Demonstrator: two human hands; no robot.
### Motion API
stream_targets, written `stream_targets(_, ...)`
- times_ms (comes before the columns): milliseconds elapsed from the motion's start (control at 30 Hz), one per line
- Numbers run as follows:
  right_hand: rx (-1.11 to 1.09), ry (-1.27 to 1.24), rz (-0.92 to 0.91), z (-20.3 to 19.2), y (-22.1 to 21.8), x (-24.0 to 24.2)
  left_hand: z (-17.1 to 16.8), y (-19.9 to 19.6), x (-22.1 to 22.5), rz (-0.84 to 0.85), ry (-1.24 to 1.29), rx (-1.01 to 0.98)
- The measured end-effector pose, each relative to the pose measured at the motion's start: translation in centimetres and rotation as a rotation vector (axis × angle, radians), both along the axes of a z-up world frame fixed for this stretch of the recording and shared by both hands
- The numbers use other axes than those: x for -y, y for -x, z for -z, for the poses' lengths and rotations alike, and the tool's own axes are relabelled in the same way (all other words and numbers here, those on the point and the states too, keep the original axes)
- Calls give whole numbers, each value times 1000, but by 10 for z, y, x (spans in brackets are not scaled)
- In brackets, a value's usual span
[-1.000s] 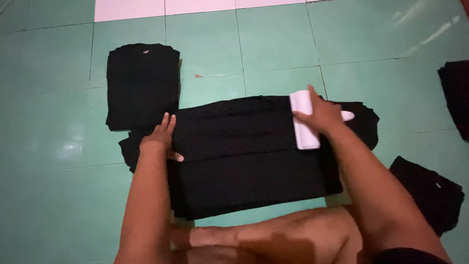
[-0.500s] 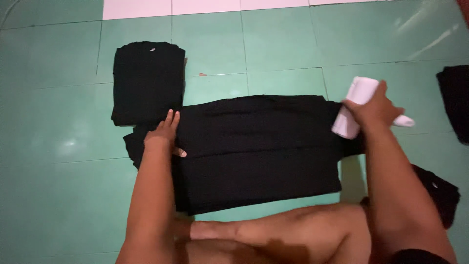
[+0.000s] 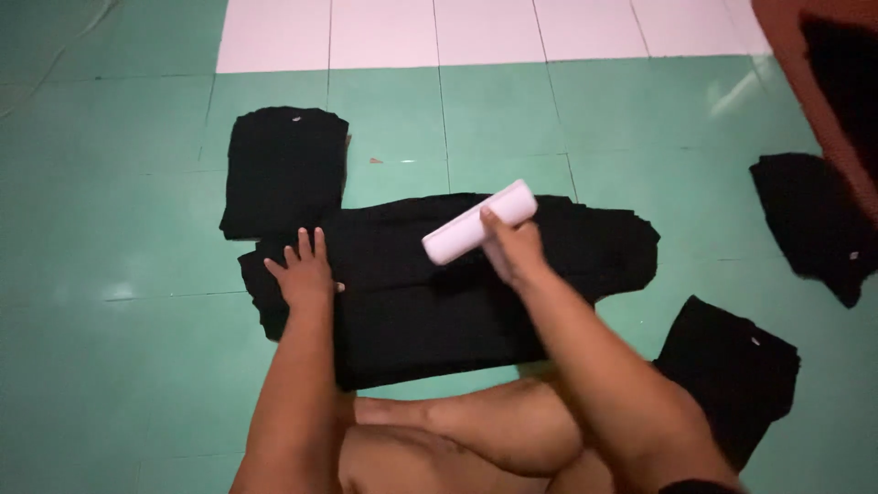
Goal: Using a lint roller to clean black t-shirts and then folding them on the floor.
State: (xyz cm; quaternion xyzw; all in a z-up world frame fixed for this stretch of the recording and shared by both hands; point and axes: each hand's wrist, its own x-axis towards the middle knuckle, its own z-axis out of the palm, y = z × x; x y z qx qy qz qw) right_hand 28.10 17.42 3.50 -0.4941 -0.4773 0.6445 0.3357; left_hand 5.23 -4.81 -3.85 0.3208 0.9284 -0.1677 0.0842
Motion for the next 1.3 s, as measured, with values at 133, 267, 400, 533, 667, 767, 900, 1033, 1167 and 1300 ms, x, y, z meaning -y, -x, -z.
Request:
stream_targets(133, -63, 188, 45, 19, -24, 34, -27, -59, -11, 4, -56, -31)
stream_targets(267, -249, 399, 151, 50, -32, 53, -48, -138, -40, 58, -305, 345)
stream_targets(400, -380, 402, 151, 45, -13, 78, 15, -182, -67, -124, -868, 960)
stream_targets(533, -463, 456, 64, 52, -2, 86, 27, -159, -66, -162, -1017, 852)
stream_targets(667, -234, 66, -333, 98, 18, 67, 9, -131, -63, -213, -1120, 685)
stream_targets(767, 317, -474, -596, 97, 5, 35, -22, -110, -53, -220, -1000, 626)
stream_targets(900, 989, -433, -690, 86, -18, 4, -26, -82, -45, 100, -610, 384)
stream_targets(1033, 1131, -492, -758, 67, -25, 14, -8, -66, -59, 357, -295, 302)
stream_targets(1167, 1114, -445, -752, 58, -21, 19, 32, -39, -71, 545, -151, 212)
stream_targets(1300, 1111, -426, -767, 48, -22, 22, 26, -26, -83, 599, -36, 216)
